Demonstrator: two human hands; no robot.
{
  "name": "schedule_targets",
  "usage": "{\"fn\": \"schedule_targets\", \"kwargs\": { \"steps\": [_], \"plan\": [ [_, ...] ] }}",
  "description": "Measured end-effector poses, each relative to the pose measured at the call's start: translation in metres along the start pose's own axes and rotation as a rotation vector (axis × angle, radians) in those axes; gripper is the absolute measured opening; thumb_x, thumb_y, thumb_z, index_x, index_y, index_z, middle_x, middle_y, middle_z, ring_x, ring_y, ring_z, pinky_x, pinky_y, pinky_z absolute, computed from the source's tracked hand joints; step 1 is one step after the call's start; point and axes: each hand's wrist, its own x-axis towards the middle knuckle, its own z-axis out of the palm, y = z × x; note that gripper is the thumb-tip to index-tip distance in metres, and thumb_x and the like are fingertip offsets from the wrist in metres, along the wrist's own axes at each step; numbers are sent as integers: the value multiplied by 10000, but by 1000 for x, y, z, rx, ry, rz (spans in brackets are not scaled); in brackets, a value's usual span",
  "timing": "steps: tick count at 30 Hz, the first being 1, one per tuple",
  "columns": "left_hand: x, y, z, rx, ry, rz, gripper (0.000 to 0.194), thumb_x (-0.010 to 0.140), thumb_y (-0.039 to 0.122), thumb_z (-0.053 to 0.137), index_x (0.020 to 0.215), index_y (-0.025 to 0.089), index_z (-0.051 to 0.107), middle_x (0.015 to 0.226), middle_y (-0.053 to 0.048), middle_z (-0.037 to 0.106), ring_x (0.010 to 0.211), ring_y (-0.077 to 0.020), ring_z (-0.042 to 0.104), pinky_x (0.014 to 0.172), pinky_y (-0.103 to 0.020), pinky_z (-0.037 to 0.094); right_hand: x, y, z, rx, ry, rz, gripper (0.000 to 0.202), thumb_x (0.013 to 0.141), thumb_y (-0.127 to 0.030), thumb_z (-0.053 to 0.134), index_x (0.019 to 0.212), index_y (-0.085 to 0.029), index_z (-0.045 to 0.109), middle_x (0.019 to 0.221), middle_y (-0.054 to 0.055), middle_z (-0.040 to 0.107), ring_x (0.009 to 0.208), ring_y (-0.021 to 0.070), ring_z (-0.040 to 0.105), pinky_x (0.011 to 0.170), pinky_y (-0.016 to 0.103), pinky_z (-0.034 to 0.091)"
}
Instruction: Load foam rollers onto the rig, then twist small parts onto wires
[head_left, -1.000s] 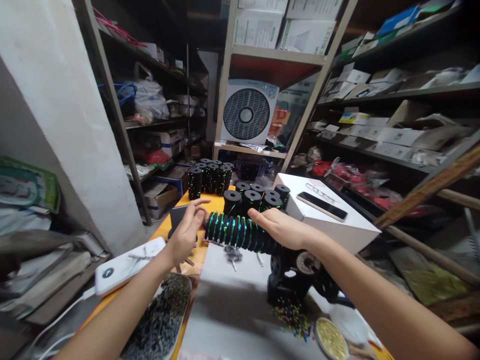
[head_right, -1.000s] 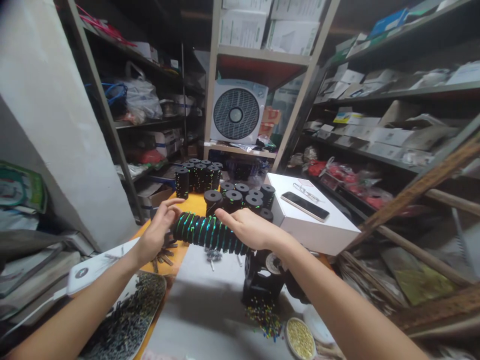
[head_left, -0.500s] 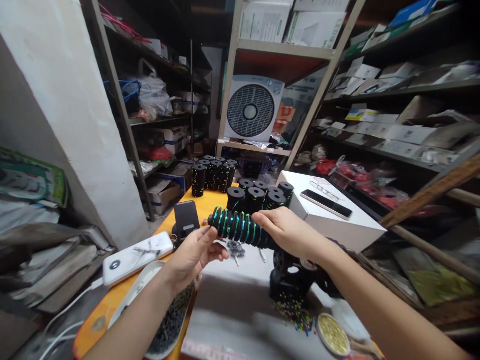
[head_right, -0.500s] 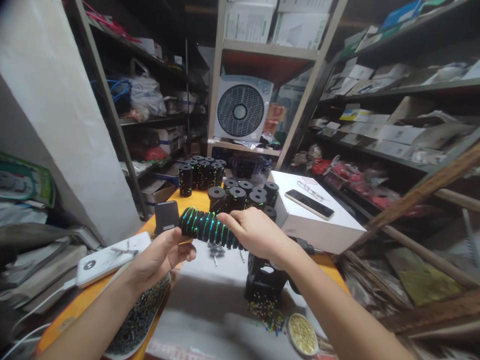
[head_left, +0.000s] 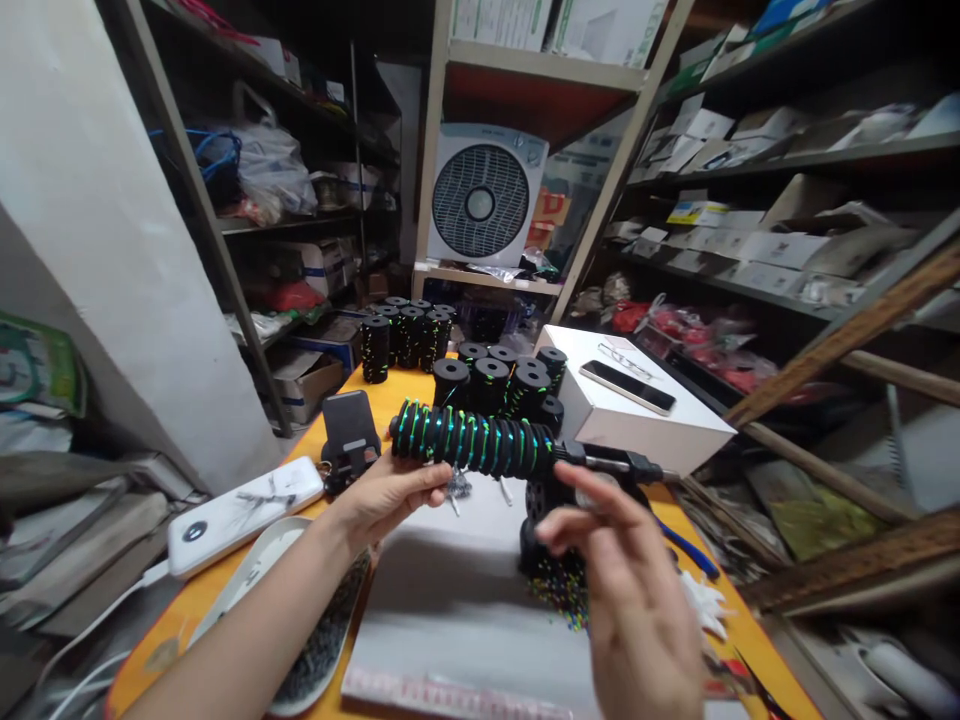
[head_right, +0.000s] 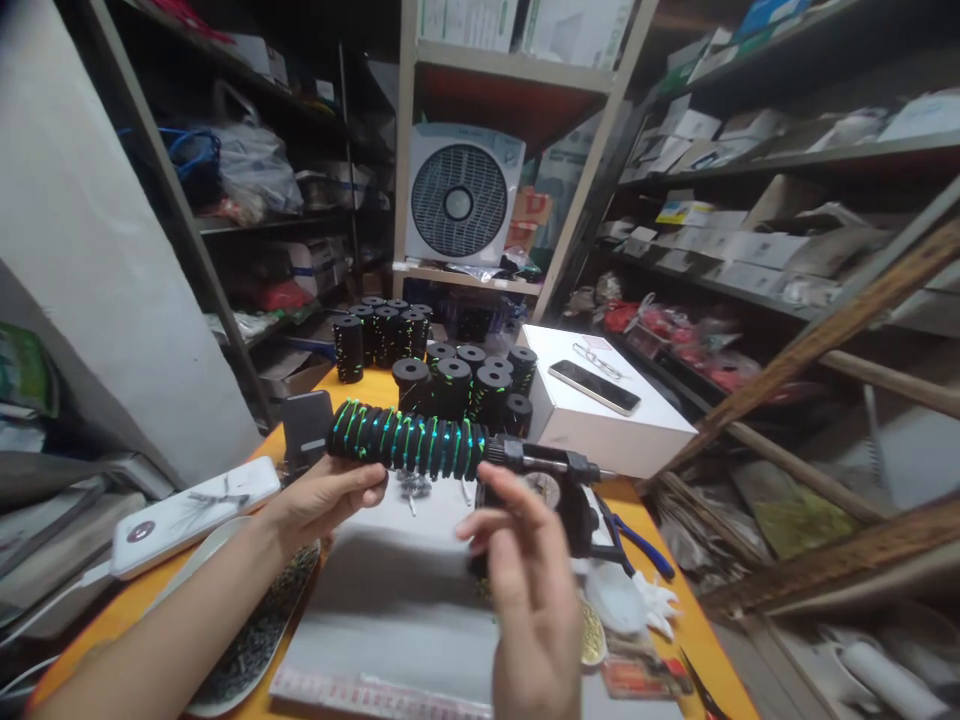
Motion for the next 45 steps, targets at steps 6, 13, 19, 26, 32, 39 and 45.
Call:
{"fn": "schedule_targets", "kwargs": {
  "steps": [6, 13, 19, 26, 32, 39, 45],
  "plan": [
    [3, -2, -2, 53, -87, -31, 75, 916, 212, 658, 914, 138, 657, 836, 4, 674, 657, -131, 646, 587, -284, 560, -42, 21, 40, 331, -24, 316, 684, 934, -413, 587, 1526, -277, 274, 1210, 97, 671, 1085, 249, 662, 932, 405, 505],
    [3, -3, -1, 90, -160, -66, 81, 917, 219, 657, 923, 139, 656, 838, 4, 672, 644, -127, 637, 575, -278, 554, -6, 29, 66, 496, 4, 375, 655, 815, -282, 693, 1384, -288, 368, 1168, 47, 611, 699, 127, 609, 515, 235, 496],
    [2, 4, 5, 92, -202, -113, 68, 905, 192, 668, 944, 137, 659, 876, -4, 679, 635, -116, 622, 547, -252, 533, 13, 38, 70, 543, 0, 378, 197, 836, -225, 641, 1009, -209, 547, 889, -32, 587, 552, 73, 500, 459, 195, 418],
    [3, 1, 5, 104, -245, -223, 164, 944, 284, 625, 865, 141, 640, 680, 53, 596, 484, -81, 532, 451, -217, 469, 17, 55, 62, 460, -46, 356, 161, 956, -307, 619, 940, -147, 612, 823, -23, 610, 642, 100, 582, 578, 243, 508],
    [-1, -1, 7, 112, -250, -198, 274, 965, 385, 570, 816, 158, 601, 595, 88, 492, 393, -59, 387, 380, -201, 354, 11, 55, 54, 426, -201, 401, 382, 912, -511, 630, 766, -165, 557, 574, -99, 372, 454, 53, 332, 432, 182, 270],
    [-24, 14, 29, 277, -355, -175, 427, 907, 591, 538, 702, 222, 471, 529, 113, 262, 449, -89, 183, 417, -229, 240, 1, 30, 32, 489, -338, 459, 473, 894, -598, 602, 685, -201, 451, 575, -100, 269, 464, 53, 184, 423, 204, 115],
    [-40, 24, 37, 453, -399, -124, 434, 944, 587, 453, 701, 227, 449, 571, 83, 321, 458, -105, 315, 444, -252, 285, -12, 15, 20, 527, -369, 445, 482, 900, -596, 601, 679, -191, 463, 573, -105, 237, 471, 48, 179, 437, 207, 130]
  ]
}}
